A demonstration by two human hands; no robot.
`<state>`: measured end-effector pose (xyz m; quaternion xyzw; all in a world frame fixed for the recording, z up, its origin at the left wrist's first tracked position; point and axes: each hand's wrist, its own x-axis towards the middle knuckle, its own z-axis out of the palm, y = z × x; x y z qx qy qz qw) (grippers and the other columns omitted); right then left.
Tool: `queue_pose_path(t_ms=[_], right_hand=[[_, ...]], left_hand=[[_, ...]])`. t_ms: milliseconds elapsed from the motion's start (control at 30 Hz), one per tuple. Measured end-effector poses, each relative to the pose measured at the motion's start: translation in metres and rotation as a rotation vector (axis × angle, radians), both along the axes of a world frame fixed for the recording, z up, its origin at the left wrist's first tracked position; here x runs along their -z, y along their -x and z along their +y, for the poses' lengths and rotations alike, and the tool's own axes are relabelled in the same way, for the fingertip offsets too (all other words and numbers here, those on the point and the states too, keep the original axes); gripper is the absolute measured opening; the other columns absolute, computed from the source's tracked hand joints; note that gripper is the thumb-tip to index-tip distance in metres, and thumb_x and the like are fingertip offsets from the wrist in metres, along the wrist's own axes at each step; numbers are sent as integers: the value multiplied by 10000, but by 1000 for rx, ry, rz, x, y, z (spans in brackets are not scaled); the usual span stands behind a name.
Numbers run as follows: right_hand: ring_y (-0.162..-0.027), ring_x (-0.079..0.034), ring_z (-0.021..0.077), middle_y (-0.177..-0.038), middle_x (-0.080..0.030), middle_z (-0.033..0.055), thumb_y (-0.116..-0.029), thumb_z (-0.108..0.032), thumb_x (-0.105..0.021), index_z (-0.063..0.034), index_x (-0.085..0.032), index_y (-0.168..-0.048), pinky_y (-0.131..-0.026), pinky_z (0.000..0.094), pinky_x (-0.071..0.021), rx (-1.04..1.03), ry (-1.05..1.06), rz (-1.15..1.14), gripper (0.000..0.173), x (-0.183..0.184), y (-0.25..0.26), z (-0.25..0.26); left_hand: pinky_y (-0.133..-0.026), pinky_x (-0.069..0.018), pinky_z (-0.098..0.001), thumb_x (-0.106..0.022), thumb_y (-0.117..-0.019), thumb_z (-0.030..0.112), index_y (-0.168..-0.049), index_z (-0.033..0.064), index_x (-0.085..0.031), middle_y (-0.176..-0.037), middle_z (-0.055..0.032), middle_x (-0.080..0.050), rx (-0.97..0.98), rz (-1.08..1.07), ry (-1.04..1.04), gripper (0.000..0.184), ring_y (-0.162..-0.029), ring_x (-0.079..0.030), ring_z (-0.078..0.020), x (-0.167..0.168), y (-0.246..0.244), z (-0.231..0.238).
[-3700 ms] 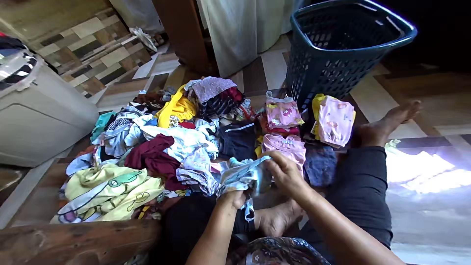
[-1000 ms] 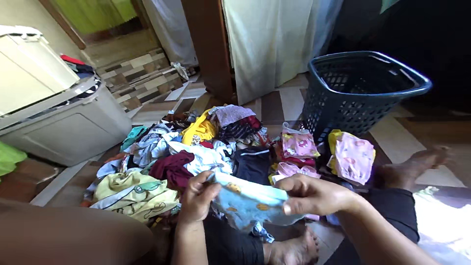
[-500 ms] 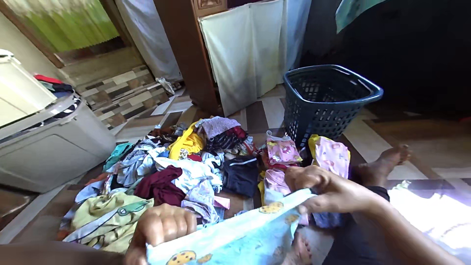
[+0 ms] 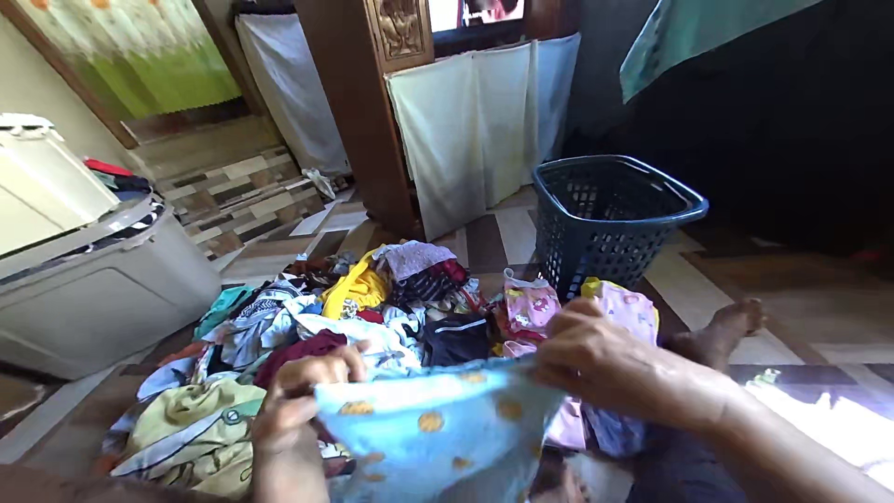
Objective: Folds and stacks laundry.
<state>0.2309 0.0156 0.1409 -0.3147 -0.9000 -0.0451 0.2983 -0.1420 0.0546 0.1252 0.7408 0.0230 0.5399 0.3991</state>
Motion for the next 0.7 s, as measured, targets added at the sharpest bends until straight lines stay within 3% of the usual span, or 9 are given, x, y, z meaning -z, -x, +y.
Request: queue_pose_path(t_ms=[67, 167, 233, 300, 367, 433, 500, 533, 700], right_hand=[[-758, -699, 277, -682, -668, 43, -965, -272, -603, -107, -694, -766, -868, 630, -488, 197, -133, -14, 275, -13, -8, 8], [-940, -690, 379, -830, -713, 108, -986, -233, -592, -75, -717, -843, -938, 697, -412, 409, -340, 6, 247, -46, -17, -4], [-1129, -611, 417, -1031, -718, 149, -1024, -254, -544, -56, -696, -918, -1005, 657, -343, 516, -528, 94, 271, -56, -15, -19], [-1266, -513, 366, -1211, -658, 152, -1054, -266, -529, -73, -650, -1005, -1097, 540, -296, 536, -682, 234, 233, -46, -11, -20], [-1193, -535, 384, -1168, -625, 164, -1022, -252, -573, -114, -647, -977, -1051, 596, -340, 519, -612, 243, 163, -18, -5, -6], [-1084, -638, 463, -1011, -698, 204, -955, -162, -635, -68, -738, -940, -961, 738, -390, 535, -233, 53, 141, 10, -8, 9], [-1188, -587, 479, -1130, -684, 248, -1022, -120, -575, 5, -721, -1107, -1053, 714, -329, 618, 354, -222, 210, 10, -14, 17], [-1203, -582, 468, -1165, -677, 252, -1039, -126, -552, 21, -702, -1143, -1056, 672, -354, 635, 484, -286, 235, 7, -18, 23], [-982, -660, 445, -922, -687, 223, -982, -92, -648, 24, -733, -937, -907, 622, -496, 558, 177, -58, 151, 3, -37, 32]], left_hand=[[-1088, -441, -310, -545, -1002, 393, -872, 240, -689, -934, 118, -703, -438, 256, -185, 247, -1075, -641, -29, -15, 7, 3], [-1176, -286, -415, -497, -1001, 345, -875, 173, -657, -906, 66, -709, -957, 357, -540, 267, -1133, -613, -54, -43, 3, -9], [-1217, -213, -492, -499, -1028, 312, -932, 162, -650, -1004, 41, -736, -1171, 302, -723, 234, -1233, -592, -122, -58, -8, -28], [-1241, -152, -508, -506, -1042, 304, -974, 172, -621, -1119, 33, -697, -1277, 279, -825, 189, -1301, -540, -140, -58, -26, -36], [-1239, -130, -540, -524, -1035, 283, -980, 178, -627, -1267, -1, -629, -1244, 408, -790, 157, -1356, -486, -153, -40, -40, -26], [-1125, -257, -705, -580, -946, 197, -888, 107, -737, -1240, -133, -685, -1178, 593, -697, 190, -1250, -608, -313, -14, -42, -3], [-1035, -331, -777, -576, -889, 158, -883, 54, -781, -1114, -145, -745, -1114, 797, -569, 229, -1096, -699, -373, 8, -34, 18], [-1014, -368, -764, -568, -884, 151, -893, 35, -781, -1052, -141, -761, -1089, 847, -524, 242, -1041, -720, -374, 15, -30, 23], [-781, -571, -554, -589, -863, 76, -905, -52, -745, -866, -199, -739, -1098, 709, -411, 206, -823, -733, -363, 12, -30, 33]])
